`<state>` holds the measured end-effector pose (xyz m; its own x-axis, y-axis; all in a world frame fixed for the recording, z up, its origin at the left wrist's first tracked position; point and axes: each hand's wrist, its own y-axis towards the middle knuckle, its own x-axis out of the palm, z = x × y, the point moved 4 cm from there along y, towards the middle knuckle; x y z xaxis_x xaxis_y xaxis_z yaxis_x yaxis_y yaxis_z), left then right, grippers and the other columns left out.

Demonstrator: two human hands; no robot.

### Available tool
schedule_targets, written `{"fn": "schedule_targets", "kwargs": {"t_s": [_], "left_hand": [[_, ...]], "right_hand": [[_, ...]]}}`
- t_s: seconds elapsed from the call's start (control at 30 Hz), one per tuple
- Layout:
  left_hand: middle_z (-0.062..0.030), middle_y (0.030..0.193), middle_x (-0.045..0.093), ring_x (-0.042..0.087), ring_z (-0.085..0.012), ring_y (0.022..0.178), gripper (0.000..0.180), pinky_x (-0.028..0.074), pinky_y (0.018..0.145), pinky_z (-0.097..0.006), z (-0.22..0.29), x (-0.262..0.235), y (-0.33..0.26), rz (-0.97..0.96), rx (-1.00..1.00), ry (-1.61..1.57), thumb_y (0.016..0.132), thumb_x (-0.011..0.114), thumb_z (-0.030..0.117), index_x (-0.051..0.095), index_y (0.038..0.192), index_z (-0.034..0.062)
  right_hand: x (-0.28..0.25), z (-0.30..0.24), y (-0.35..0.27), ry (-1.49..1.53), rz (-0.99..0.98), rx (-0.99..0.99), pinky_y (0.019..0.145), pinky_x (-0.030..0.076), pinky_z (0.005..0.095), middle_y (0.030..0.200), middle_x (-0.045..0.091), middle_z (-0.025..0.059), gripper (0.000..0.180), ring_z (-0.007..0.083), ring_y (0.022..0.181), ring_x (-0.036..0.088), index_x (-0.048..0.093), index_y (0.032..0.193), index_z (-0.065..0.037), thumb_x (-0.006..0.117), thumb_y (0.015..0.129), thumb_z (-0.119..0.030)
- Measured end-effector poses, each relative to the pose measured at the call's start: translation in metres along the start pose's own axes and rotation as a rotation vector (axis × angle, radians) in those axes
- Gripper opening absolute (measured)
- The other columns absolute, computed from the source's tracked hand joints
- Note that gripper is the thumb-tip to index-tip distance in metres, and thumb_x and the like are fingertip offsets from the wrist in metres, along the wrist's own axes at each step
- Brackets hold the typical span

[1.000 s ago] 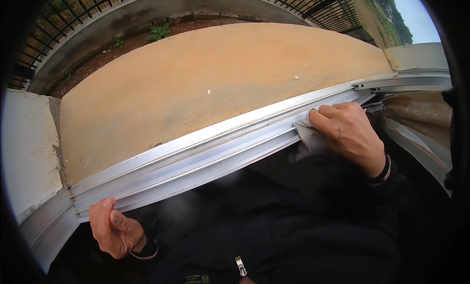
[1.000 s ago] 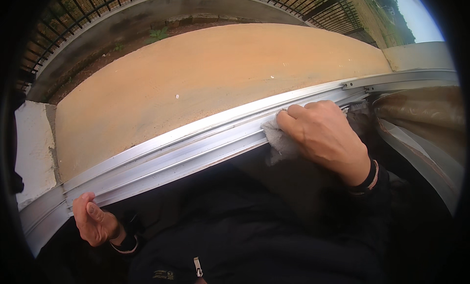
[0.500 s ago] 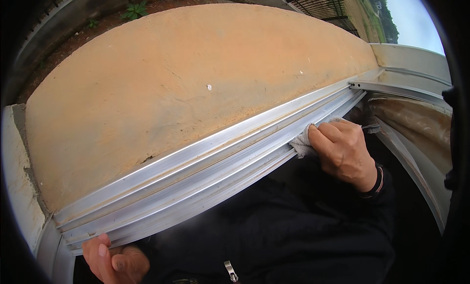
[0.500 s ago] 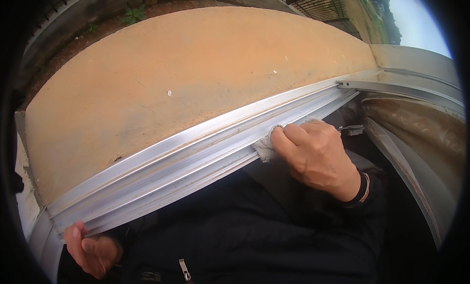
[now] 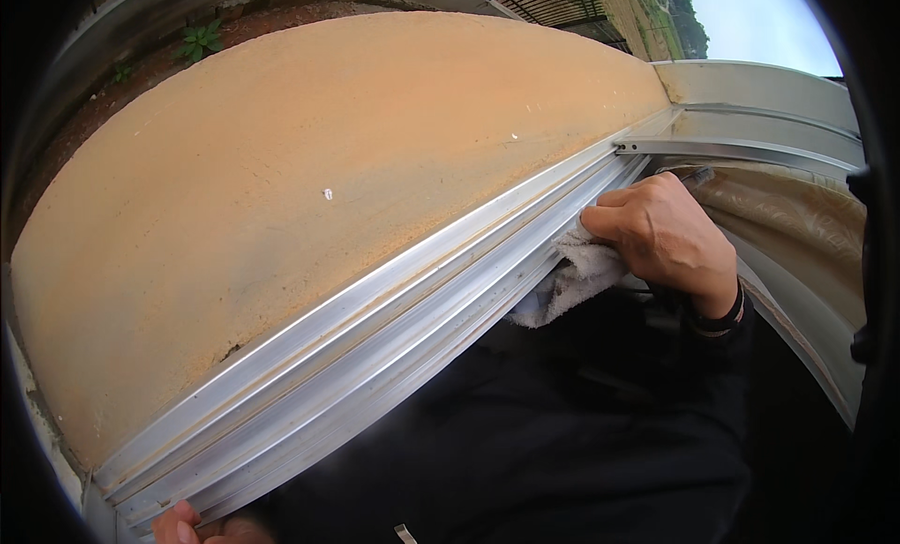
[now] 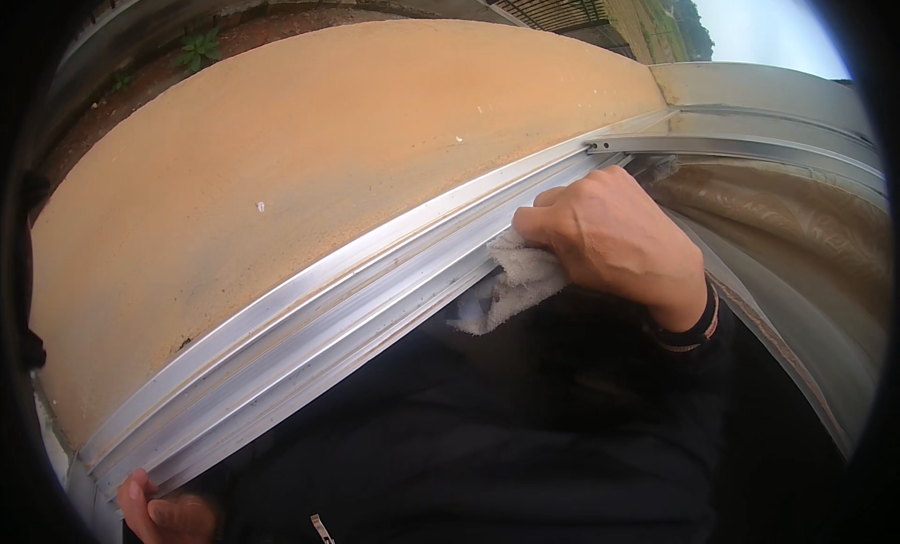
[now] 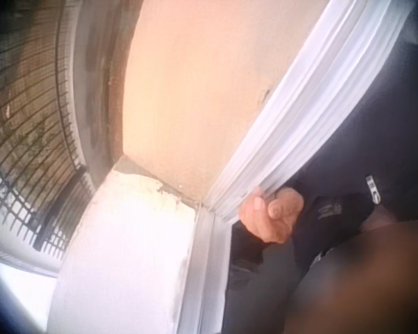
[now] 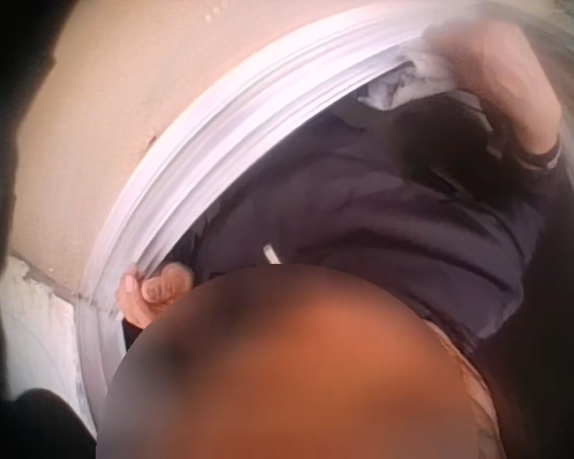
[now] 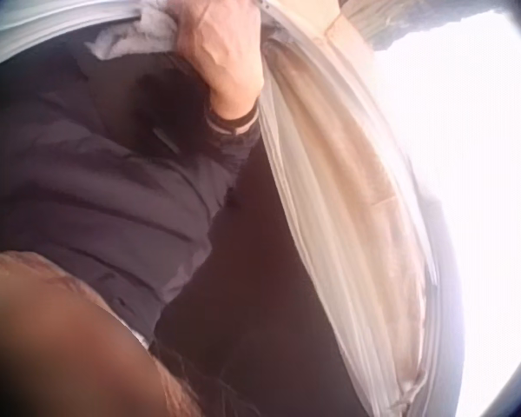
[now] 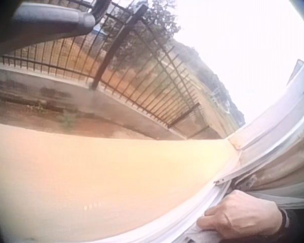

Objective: The person cleans a window frame using a cloth and a toothbrush. They wipe the frame, scrub grooves with the toothbrush, and wipe again, repeating the process along the frame.

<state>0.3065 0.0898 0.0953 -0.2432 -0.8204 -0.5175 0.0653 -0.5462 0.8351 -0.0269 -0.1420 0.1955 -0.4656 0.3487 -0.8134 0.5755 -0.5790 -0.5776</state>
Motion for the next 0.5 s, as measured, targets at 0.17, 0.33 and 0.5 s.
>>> {"fn": "schedule_targets", "kwargs": {"t_s": [0.17,0.33,0.5], "left_hand": [[-0.0142,0.082,0.059,0.053,-0.0155,0.048,0.034,0.046,0.04,-0.026,-0.005,0.001,-0.008,0.005,0.124,0.08,0.109,0.036,0.024,0.056,0.105,-0.0018],[-0.0116,0.071,0.063,0.057,-0.0228,0.061,0.025,0.046,0.057,-0.03,-0.002,-0.001,-0.004,0.099,0.029,0.024,0.1,0.055,0.018,0.065,0.092,-0.0033],[-0.0113,0.07,0.062,0.056,-0.0221,0.061,0.025,0.046,0.057,-0.03,0.001,0.003,0.001,0.065,0.063,0.067,0.101,0.054,0.017,0.064,0.091,-0.004]], "right_hand": [[0.008,0.036,-0.03,-0.301,-0.03,0.402,0.061,0.05,0.0452,0.068,0.061,0.0162,0.004,0.0395,0.068,0.062,0.058,0.074,-0.004,0.057,0.078,-0.006],[0.037,0.066,-0.049,-0.368,0.092,0.511,0.059,0.046,0.0484,0.069,0.059,0.0151,0.007,0.0394,0.069,0.061,0.054,0.074,-0.005,0.052,0.081,-0.005],[0.059,0.1,-0.057,-0.401,0.092,0.544,0.059,0.047,0.0484,0.069,0.059,0.0158,0.008,0.0388,0.069,0.062,0.057,0.074,-0.004,0.052,0.081,-0.005]]}}
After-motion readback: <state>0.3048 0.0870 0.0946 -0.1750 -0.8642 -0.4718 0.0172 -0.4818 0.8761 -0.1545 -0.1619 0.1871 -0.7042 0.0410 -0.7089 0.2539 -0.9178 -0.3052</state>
